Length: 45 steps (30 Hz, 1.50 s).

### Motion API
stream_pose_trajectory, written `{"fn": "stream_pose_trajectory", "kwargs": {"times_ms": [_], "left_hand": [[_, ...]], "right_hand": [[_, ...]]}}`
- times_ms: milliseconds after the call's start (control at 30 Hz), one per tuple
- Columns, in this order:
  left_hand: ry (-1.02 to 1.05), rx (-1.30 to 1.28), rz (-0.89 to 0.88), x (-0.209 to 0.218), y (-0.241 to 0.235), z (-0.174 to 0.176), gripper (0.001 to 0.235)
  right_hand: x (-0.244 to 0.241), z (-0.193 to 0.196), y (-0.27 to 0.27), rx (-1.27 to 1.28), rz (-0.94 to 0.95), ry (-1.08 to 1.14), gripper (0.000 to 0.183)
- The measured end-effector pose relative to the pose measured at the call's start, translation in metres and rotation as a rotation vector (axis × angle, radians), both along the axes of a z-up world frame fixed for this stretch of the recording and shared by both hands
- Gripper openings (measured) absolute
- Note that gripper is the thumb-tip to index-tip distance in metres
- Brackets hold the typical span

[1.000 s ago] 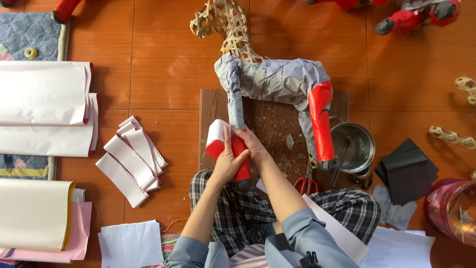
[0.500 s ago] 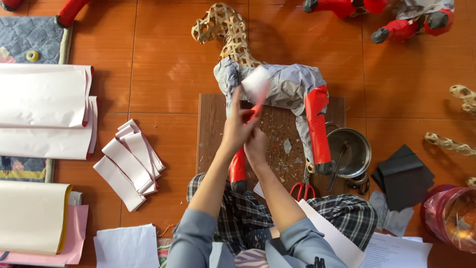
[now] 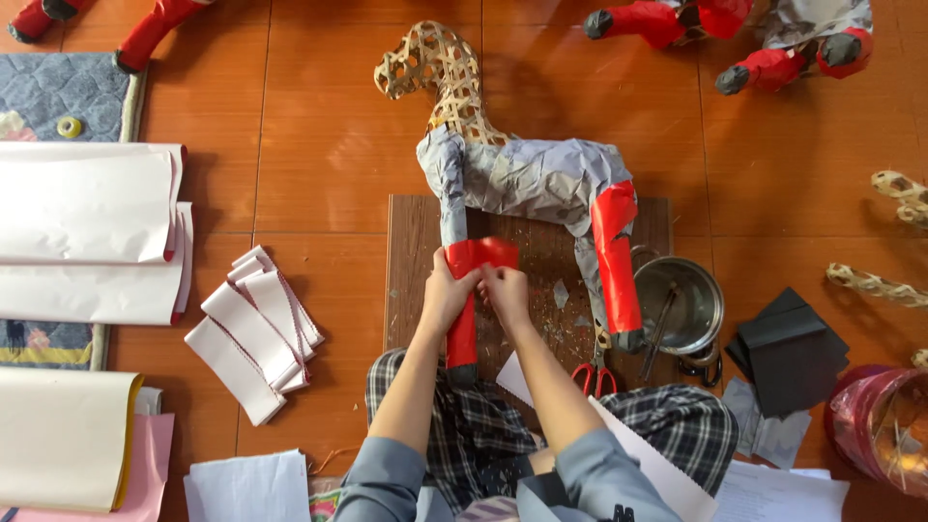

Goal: Decorating a paper mache giraffe with colored paper strips and glue.

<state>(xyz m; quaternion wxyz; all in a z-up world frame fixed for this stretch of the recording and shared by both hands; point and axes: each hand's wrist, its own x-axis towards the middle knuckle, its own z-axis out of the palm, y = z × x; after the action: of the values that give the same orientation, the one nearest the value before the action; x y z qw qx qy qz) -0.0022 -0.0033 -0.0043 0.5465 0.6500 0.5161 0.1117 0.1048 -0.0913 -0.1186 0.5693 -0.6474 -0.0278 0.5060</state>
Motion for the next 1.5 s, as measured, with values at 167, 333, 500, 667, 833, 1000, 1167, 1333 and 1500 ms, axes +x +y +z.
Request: {"fn": "stream_pose_trajectory", "kwargs": {"times_ms": [167, 333, 500, 667, 833, 1000, 1167, 1333, 1500], "left_hand": [[0.017, 0.042, -0.056, -0.004, 0.002, -0.044, 0.077], [-0.294, -0.181, -0.209, -0.016, 0.010, 0.005, 0.096], [-0.175, 0.184, -0.218, -0.021, 0.019, -0.010, 0.125], [-0.286, 0.383, 0.281, 0.011, 0.062, 0.065, 0.088], [-0.285, 0.551, -0.029, 0.041, 0.055, 0.061, 0.079], [-0.503, 0.331, 0.075, 0.035, 0.039, 0.000, 0.070], [-0.034, 0.074, 0.019, 0.034, 0.034, -0.049, 0.095], [0.053, 0.104, 0.017, 0.041, 0.034, -0.045, 0.095], [0.186, 0.161, -0.026, 0.044, 0.037, -0.061, 0.094]], "right_hand": [[0.001, 0.066, 0.042, 0.085, 0.148, -0.530, 0.030], [0.019, 0.045, 0.076, 0.196, 0.275, 0.101, 0.031], [0.015, 0.017, 0.078, 0.439, 0.134, 0.371, 0.040], [-0.006, 0.095, 0.062, 0.366, 0.105, -0.119, 0.062], [-0.012, 0.096, 0.048, 0.288, 0.118, -1.474, 0.051], [0.008, 0.046, 0.054, 0.048, -0.202, -0.454, 0.031], [0.024, 0.013, 0.049, 0.232, -0.352, -0.002, 0.019], [0.033, 0.000, 0.040, 0.351, -0.368, 0.471, 0.017], [0.017, 0.076, 0.047, 0.213, -0.242, -0.869, 0.031]]}}
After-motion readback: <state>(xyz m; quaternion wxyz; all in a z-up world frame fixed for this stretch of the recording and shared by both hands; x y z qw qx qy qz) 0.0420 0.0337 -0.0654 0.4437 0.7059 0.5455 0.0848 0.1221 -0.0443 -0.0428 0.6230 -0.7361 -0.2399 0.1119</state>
